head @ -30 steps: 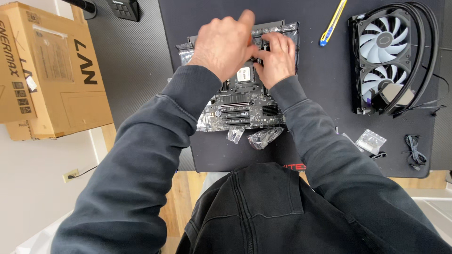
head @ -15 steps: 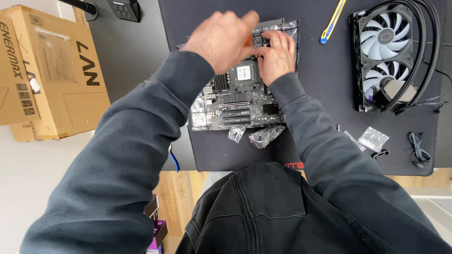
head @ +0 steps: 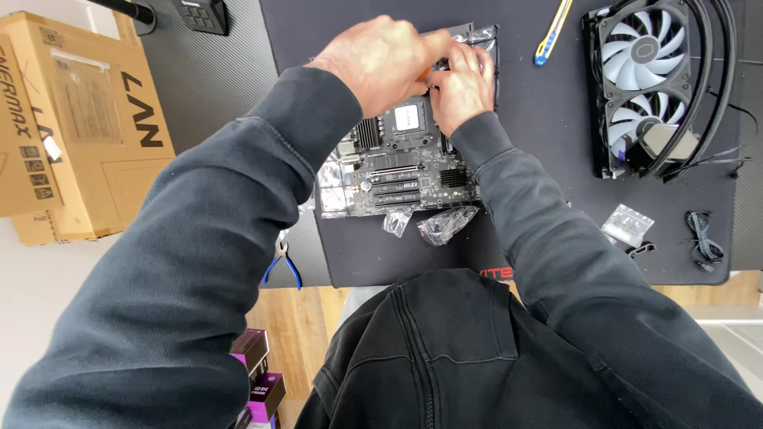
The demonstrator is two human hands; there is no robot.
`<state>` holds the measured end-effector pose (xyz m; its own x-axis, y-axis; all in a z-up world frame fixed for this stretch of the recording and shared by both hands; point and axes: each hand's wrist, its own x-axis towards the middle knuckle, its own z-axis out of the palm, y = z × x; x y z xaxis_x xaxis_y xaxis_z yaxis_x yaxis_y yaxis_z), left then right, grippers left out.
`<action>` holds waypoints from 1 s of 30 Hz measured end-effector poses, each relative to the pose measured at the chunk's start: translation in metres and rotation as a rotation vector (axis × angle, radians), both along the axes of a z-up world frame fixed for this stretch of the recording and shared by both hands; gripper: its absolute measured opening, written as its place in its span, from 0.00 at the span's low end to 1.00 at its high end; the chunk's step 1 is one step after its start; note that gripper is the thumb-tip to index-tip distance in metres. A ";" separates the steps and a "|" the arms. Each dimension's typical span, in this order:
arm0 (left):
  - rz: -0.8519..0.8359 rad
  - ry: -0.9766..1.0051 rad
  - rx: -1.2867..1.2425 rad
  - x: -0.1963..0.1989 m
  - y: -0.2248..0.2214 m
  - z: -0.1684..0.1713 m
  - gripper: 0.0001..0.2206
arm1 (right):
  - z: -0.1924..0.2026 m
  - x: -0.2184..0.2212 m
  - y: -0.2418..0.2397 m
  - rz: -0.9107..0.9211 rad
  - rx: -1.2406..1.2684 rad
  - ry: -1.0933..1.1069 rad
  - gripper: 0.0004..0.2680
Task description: The person prepares a motherboard by opening bags of mounting hardware and using a screwdriver to install standoffs or brackets.
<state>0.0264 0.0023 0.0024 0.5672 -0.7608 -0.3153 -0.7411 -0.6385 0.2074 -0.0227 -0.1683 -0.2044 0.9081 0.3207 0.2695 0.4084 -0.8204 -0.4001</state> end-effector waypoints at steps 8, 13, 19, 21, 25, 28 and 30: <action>0.186 -0.037 -0.174 -0.024 0.043 0.019 0.17 | 0.016 -0.004 0.005 0.002 -0.006 -0.018 0.10; 0.766 -0.209 -0.570 -0.131 0.101 0.060 0.12 | 0.014 -0.007 0.011 0.177 -0.195 -0.093 0.21; 1.519 -0.196 -1.090 -0.291 0.147 0.038 0.11 | 0.002 0.011 0.030 0.423 -0.471 -0.415 0.10; 1.631 -0.228 -1.010 -0.338 0.159 0.033 0.13 | 0.006 0.008 0.039 0.505 -0.646 -0.430 0.10; 1.868 -0.179 -1.115 -0.396 0.160 0.022 0.13 | 0.057 0.003 0.065 0.576 -1.108 -0.187 0.14; 1.927 -0.184 -1.156 -0.429 0.160 0.022 0.12 | 0.052 -0.009 0.072 0.561 -0.951 -0.229 0.08; 1.923 -0.229 -1.144 -0.441 0.154 0.022 0.16 | 0.110 -0.030 0.069 0.316 -0.696 0.296 0.19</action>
<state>-0.4144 0.1565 0.0243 0.5734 0.8097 -0.1248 0.3610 -0.1130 0.9257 -0.0530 -0.0989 -0.0943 0.7492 0.5785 -0.3224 0.6192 -0.7846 0.0310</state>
